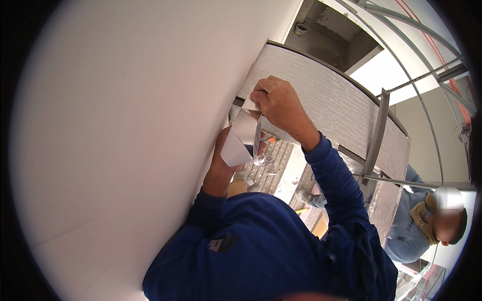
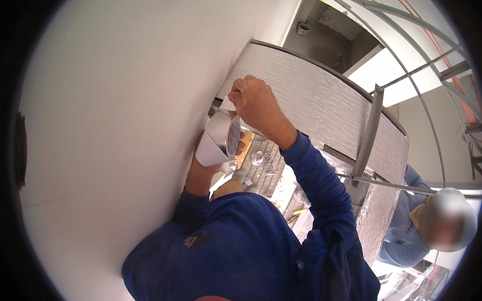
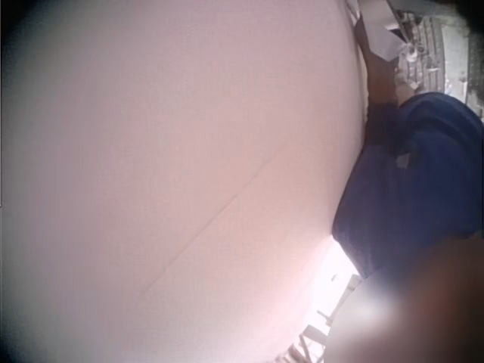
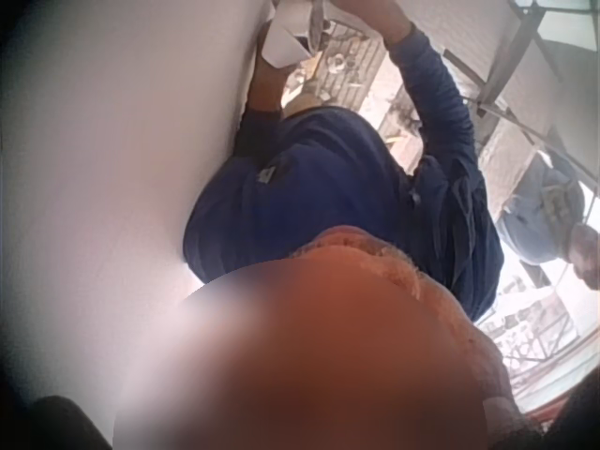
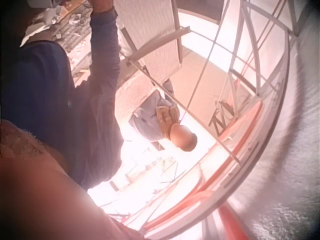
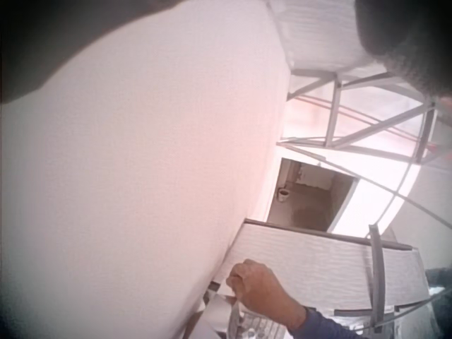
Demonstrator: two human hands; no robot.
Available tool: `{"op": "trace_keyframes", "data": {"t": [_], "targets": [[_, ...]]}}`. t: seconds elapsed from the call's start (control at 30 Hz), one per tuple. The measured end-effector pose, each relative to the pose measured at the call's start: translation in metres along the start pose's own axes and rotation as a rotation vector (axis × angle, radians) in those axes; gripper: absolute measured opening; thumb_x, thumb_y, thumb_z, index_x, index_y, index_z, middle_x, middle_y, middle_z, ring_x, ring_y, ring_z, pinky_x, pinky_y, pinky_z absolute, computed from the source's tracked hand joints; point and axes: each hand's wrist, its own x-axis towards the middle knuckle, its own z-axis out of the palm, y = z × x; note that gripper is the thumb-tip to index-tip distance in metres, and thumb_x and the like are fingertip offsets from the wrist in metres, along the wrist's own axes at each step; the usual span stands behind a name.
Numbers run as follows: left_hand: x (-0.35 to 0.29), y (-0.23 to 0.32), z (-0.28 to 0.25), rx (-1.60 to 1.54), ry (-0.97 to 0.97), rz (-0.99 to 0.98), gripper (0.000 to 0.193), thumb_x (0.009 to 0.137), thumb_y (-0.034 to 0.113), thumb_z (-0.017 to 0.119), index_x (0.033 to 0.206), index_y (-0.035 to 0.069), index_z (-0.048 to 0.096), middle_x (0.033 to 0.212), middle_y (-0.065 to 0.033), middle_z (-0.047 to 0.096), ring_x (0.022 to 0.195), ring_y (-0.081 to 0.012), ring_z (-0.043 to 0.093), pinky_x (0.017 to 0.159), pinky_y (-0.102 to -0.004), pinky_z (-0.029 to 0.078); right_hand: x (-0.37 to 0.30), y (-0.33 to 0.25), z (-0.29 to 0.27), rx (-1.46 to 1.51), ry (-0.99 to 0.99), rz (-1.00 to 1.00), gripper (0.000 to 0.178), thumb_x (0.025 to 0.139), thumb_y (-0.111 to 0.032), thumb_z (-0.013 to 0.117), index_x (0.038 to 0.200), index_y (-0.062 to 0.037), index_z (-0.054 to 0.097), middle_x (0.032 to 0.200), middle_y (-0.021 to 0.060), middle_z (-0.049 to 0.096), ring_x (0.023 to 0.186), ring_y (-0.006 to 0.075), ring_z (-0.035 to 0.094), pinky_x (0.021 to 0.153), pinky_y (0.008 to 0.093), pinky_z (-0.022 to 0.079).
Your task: The person applies silver duct tape to the seams of a large curved metal duct. They repeatedly pull tape from a roll, press it along the seam, and smooth it down. A coworker stands nearby and also handles tape.
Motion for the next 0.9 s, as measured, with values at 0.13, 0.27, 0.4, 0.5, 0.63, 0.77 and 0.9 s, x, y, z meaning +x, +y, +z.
{"op": "trace_keyframes", "data": {"t": [0.13, 0.27, 0.4, 0.5, 0.63, 0.77, 0.9], "targets": [[-0.0001, -0.0005, 0.0004, 0.063, 0.044, 0.013, 0.056, 0.112, 0.045, 0.056, 0.153, 0.008, 0.059, 0.113, -0.023, 0.077, 0.083, -0.0338, 0.081, 0.065, -0.0404, 0.069, -0.0021, -0.002, 0.0021, -0.012, 0.022, 0.023, 0.017, 0.096, -0.014, 0.073, 0.093, 0.0018, 0.078, 0.096, 0.0248, 0.073, 0.09, 0.0454, 0.073, 0.085, 0.053, 0.058], [-0.002, -0.0006, 0.0033, 0.083, 0.057, 0.031, 0.055, 0.111, 0.045, 0.057, 0.153, 0.009, 0.059, 0.112, -0.0224, 0.077, 0.082, -0.0334, 0.081, 0.065, -0.0399, 0.068, -0.0036, -0.0032, 0.0054, -0.042, 0.045, 0.041, 0.017, 0.097, -0.015, 0.075, 0.095, 0.0013, 0.077, 0.099, 0.0243, 0.073, 0.091, 0.046, 0.073, 0.085, 0.0536, 0.059], [-0.0031, -0.0018, 0.0053, 0.029, 0.106, 0.034, 0.052, 0.111, 0.043, 0.06, 0.152, 0.011, 0.06, 0.112, -0.0202, 0.077, 0.082, -0.0325, 0.08, 0.065, -0.0389, 0.068, -0.0029, -0.0041, 0.0081, -0.087, 0.045, 0.027, 0.017, 0.098, -0.017, 0.076, 0.096, 0.0003, 0.076, 0.1, 0.0227, 0.072, 0.091, 0.0459, 0.073, 0.084, 0.054, 0.06], [-0.0012, 0.0013, 0.0033, 0.023, 0.085, 0.003, 0.05, 0.11, 0.04, 0.061, 0.149, 0.009, 0.061, 0.111, -0.0213, 0.077, 0.084, -0.0352, 0.08, 0.068, -0.0434, 0.069, -0.0051, -0.0055, 0.0081, -0.105, 0.043, 0.042, 0.018, 0.098, -0.018, 0.076, 0.097, -0.0001, 0.075, 0.099, 0.0218, 0.071, 0.091, 0.0458, 0.073, 0.083, 0.054, 0.06], [-0.0004, 0.0026, 0.0019, -0.025, 0.075, -0.005, 0.049, 0.11, 0.034, 0.06, 0.147, 0.002, 0.062, 0.109, -0.0258, 0.077, 0.087, -0.0399, 0.081, 0.072, -0.0498, 0.071, -0.0057, -0.0074, 0.0072, -0.116, 0.034, 0.04, 0.019, 0.098, -0.017, 0.076, 0.098, 0.0014, 0.075, 0.1, 0.0224, 0.071, 0.09, 0.0455, 0.074, 0.083, 0.0544, 0.059], [-0.0005, 0.0011, 0.0038, -0.021, 0.091, 0.013, 0.047, 0.11, 0.033, 0.059, 0.145, 0.003, 0.063, 0.108, -0.0254, 0.077, 0.085, -0.0386, 0.081, 0.071, -0.0489, 0.07, -0.0049, -0.0079, 0.0076, -0.131, 0.036, 0.043, 0.019, 0.097, -0.015, 0.077, 0.097, 0.0031, 0.073, 0.1, 0.024, 0.071, 0.091, 0.0459, 0.074, 0.083, 0.0546, 0.059], [0.0009, -0.0001, 0.0035, -0.014, 0.089, 0.026, 0.046, 0.109, 0.033, 0.061, 0.142, 0.002, 0.063, 0.107, -0.0248, 0.077, 0.083, -0.0381, 0.08, 0.071, -0.0498, 0.069, -0.0024, -0.0036, 0.0077, -0.069, 0.074, 0.048, 0.018, 0.094, -0.013, 0.079, 0.095, 0.0034, 0.072, 0.099, 0.025, 0.072, 0.092, 0.0475, 0.073, 0.084, 0.0544, 0.059]]}}
